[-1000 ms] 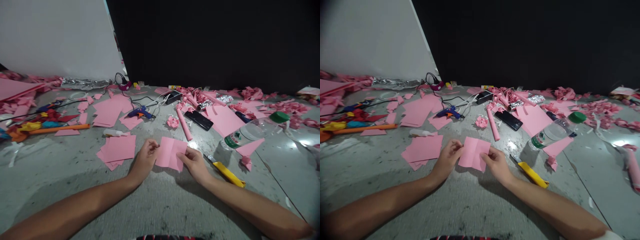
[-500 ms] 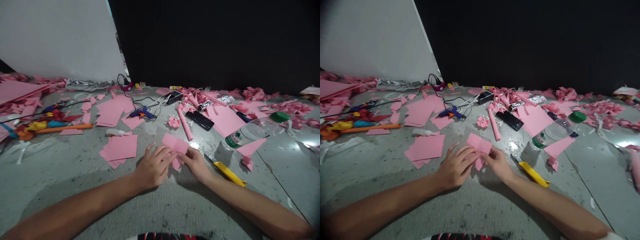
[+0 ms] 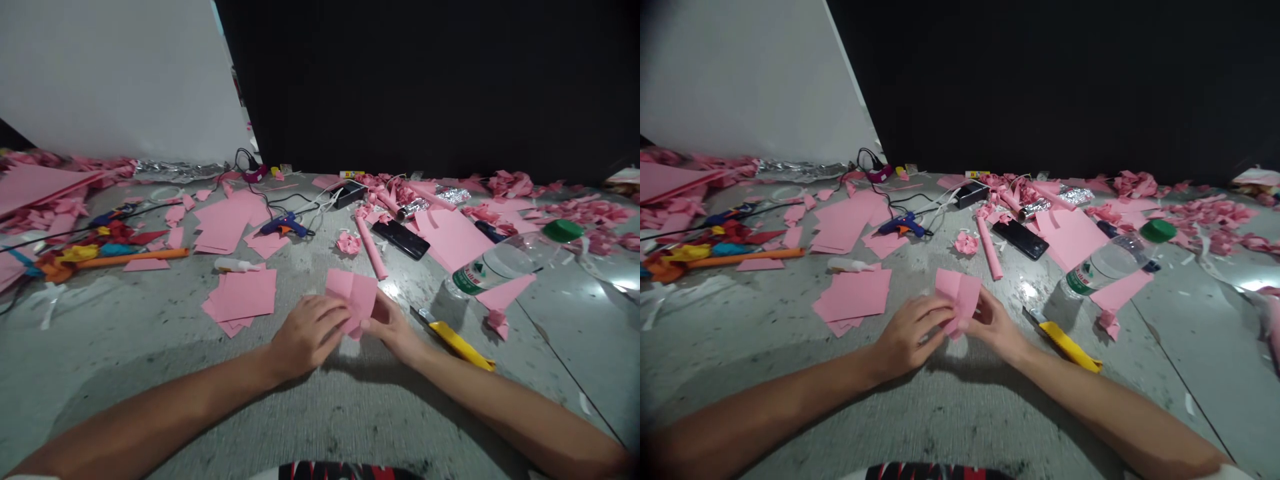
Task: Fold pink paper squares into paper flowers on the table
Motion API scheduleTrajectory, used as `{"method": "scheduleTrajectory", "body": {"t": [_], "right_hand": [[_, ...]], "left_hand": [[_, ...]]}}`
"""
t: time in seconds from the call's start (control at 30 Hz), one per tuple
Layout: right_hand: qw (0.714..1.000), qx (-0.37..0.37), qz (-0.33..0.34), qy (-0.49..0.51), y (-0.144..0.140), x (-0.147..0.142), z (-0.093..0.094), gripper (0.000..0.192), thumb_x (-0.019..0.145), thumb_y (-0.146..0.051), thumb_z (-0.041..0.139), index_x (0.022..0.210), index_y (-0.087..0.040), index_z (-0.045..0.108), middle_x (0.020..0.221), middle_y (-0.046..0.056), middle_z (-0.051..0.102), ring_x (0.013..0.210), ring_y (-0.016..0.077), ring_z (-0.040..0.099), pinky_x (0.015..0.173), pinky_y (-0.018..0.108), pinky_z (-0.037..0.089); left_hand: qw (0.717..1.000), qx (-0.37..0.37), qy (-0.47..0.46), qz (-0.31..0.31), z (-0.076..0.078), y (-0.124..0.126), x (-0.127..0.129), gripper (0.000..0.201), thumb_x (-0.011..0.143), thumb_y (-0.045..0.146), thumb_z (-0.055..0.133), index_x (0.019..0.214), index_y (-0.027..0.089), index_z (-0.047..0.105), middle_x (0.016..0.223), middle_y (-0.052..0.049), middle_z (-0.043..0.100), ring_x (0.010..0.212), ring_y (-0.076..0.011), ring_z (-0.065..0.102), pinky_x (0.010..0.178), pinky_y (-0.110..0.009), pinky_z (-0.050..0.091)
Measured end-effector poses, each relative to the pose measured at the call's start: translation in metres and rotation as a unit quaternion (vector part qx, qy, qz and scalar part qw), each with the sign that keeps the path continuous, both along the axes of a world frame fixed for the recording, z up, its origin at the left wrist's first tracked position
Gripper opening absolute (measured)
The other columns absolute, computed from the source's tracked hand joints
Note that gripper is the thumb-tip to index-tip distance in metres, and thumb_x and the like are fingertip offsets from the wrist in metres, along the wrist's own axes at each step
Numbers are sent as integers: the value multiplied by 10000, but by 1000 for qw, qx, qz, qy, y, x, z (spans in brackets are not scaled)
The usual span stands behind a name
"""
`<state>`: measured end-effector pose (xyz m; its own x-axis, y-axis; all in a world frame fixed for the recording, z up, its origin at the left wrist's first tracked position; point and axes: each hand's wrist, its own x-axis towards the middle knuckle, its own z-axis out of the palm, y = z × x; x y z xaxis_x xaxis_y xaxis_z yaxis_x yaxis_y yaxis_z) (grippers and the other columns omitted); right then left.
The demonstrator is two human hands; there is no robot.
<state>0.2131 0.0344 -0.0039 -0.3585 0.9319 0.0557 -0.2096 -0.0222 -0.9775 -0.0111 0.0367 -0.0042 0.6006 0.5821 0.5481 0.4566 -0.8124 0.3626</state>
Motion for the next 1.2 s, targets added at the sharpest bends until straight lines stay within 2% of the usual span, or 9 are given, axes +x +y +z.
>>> {"method": "scheduleTrajectory", "body": {"t": [0.1,0.17,0.23,0.4,0.53,0.73,0.97,1.07,1.2], "right_hand": [[999,-3,32,17,1,3,-7,833,685,-448,955,1400,-268,569,1348,106,659,1222,300,636,1049,423,509],[998,10,49,25,2,3,-12,894,629,-400,992,1402,-271,561,1383,110,641,1287,313,607,1116,457,469],[999,15,47,12,1,2,-14,803,658,-354,978,1358,-288,590,1367,96,657,1271,305,621,1119,468,475],[999,6,-6,-40,-3,-4,-9,361,829,-388,841,1143,-282,697,1134,60,747,1049,274,707,977,437,566],[999,19,-12,-46,-3,-5,-4,263,856,-440,802,1043,-274,722,1075,55,759,996,259,714,956,428,572],[999,14,26,-34,-2,-1,-10,383,815,-381,856,1148,-276,699,1132,56,748,1052,255,708,969,415,569],[995,22,77,-59,-4,2,-6,777,706,-296,949,1393,-262,587,1372,102,663,1242,284,643,1063,441,519],[994,27,83,-68,-6,2,-5,762,698,-291,952,1371,-240,598,1363,107,671,1235,287,649,1072,447,515],[993,37,89,-75,-9,3,-9,689,765,-265,905,1384,-251,602,1330,94,693,1212,277,668,1061,448,527]], "left_hand": [[997,-34,-64,-25,-4,1,-1,334,979,137,572,1306,199,599,1253,-121,707,1142,-242,659,968,-408,521],[993,-50,-97,-42,-5,3,-1,366,976,108,560,1329,202,584,1255,-118,711,1152,-232,662,983,-405,535],[989,-70,-115,-57,-5,4,-1,387,975,92,556,1345,202,573,1270,-116,714,1164,-225,666,992,-397,543],[987,-95,-114,-64,-4,4,-1,357,977,120,604,1321,213,591,1226,-102,734,1128,-218,691,980,-375,551],[988,-88,-110,-61,-6,3,0,320,955,166,674,1266,205,610,1146,-96,752,1056,-221,711,921,-366,555],[990,-71,-108,-58,-5,4,-1,232,947,188,694,1166,215,626,1039,-62,769,965,-219,721,847,-362,525],[995,-19,-85,-41,-7,3,-2,277,958,155,652,1228,214,644,1166,-100,741,1082,-233,700,916,-387,519],[996,-10,-73,-59,-9,3,-2,297,965,161,644,1257,219,632,1154,-94,754,1074,-231,704,913,-386,509],[996,1,-59,-70,-9,2,-1,263,972,159,638,1230,208,644,1141,-88,769,1060,-218,707,918,-372,487]]}}
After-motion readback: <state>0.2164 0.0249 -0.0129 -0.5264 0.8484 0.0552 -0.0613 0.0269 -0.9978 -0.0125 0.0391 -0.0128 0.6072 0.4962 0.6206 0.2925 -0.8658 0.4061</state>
